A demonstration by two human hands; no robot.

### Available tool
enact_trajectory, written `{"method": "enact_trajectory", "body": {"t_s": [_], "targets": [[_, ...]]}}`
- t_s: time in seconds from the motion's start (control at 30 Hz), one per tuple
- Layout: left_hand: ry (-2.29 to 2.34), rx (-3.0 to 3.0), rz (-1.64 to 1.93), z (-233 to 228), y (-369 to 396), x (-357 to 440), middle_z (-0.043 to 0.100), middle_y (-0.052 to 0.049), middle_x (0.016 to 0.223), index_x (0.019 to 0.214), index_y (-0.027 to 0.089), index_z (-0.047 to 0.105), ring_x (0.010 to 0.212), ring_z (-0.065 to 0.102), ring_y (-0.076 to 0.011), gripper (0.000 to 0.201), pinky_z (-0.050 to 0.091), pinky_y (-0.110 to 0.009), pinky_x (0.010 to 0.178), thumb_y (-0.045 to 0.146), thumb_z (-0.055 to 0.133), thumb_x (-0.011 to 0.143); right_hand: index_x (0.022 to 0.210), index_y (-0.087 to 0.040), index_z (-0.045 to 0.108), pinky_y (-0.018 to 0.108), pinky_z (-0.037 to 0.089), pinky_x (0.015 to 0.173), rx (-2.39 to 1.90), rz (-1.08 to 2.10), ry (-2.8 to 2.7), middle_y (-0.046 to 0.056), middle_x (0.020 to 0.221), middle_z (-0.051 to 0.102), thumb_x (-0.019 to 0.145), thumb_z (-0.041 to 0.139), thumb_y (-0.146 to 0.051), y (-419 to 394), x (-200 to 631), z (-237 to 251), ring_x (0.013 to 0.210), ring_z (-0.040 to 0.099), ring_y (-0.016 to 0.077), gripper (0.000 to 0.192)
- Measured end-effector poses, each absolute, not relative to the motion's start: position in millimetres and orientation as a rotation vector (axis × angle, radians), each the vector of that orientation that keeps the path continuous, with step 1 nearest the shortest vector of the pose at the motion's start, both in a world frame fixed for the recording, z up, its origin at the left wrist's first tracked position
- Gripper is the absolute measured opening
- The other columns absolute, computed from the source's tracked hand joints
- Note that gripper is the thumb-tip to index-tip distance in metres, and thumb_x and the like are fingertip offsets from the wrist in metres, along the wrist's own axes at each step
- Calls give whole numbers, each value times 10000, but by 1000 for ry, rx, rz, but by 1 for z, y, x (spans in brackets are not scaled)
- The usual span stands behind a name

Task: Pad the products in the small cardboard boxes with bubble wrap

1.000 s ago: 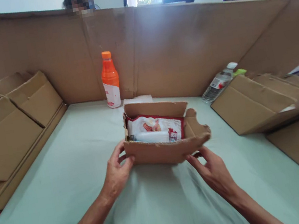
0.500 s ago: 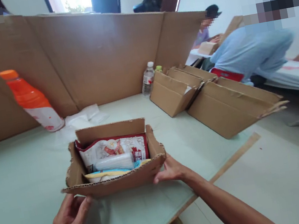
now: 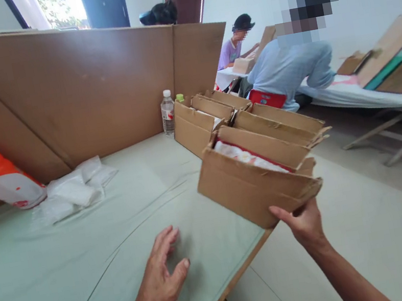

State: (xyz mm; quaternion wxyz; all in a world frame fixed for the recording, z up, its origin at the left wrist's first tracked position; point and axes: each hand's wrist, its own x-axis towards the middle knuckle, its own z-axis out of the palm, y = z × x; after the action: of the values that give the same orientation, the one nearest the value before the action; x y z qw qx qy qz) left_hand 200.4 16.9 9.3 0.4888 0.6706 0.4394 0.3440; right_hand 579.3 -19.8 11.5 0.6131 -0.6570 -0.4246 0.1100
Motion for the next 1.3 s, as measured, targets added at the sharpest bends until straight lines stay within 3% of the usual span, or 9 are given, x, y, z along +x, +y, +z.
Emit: {"method": "enact_trajectory", "body": {"t_s": [0.2,0.43,0.6,0.8,0.93,1.07,1.2,1.3], "targets": [[1068,1719,781,-6,6,194,633,-166,1384,1216,228,719,1280,606,-309,399,502,-493,1078,395,617,869,1475,-254,356,525,481,1039,-1522,28,-968,135,1473,462,588,899,-482,9,607,17,1282,526,308,1064],[1115,1727,810,-4,-7,179,667,-158,1341,1181,251,740,1238,643,-308,366,548,-472,1026,434,606,894,1553,-170,226,525,466,1065,-1609,-21,-1014,195,1499,437,682,825,-503,42,599,18,1330,498,315,1108],[1109,1713,826,-10,-20,168,671,-139,1337,1178,262,732,1250,638,-285,330,538,-436,1042,407,578,926,1539,-156,310,553,415,1118,-1663,-11,-1016,194,1528,434,717,787,-529,31,590,18,1380,464,344,1021],[1089,1612,826,3,-39,162,673,-129,1310,1181,214,705,1216,634,-248,325,504,-380,1051,284,569,894,1531,-126,383,613,420,1098,-1781,243,-867,225,1508,479,764,708,-634,-16,540,-9,1352,499,419,975],[1069,1521,822,19,-49,153,701,-107,1219,1170,182,701,1100,652,-218,394,512,-325,973,157,575,798,1376,-208,585,594,440,1090,-1797,290,-1285,155,1484,538,868,619,-588,-27,496,-20,1311,550,396,636],[1133,1486,774,31,-58,132,728,-77,1117,1157,187,720,1001,660,-207,409,526,-304,901,146,606,766,1184,-271,701,489,547,955,-1374,234,-2038,96,1311,685,938,563,-456,-8,425,-23,1173,665,318,338],[1292,1645,863,46,-60,74,740,-90,1134,1175,197,724,1052,675,-225,384,530,-339,954,185,616,807,1245,-294,680,433,565,888,-872,122,-2405,72,1331,686,922,596,-361,4,344,-25,1154,679,295,340],[1698,1770,1091,69,-59,-6,721,-110,1211,1167,215,715,1153,653,-241,333,515,-400,1028,214,574,865,1295,-282,659,432,566,877,-713,43,-2504,78,1365,669,921,589,-342,7,312,-30,1181,670,312,386]]}}
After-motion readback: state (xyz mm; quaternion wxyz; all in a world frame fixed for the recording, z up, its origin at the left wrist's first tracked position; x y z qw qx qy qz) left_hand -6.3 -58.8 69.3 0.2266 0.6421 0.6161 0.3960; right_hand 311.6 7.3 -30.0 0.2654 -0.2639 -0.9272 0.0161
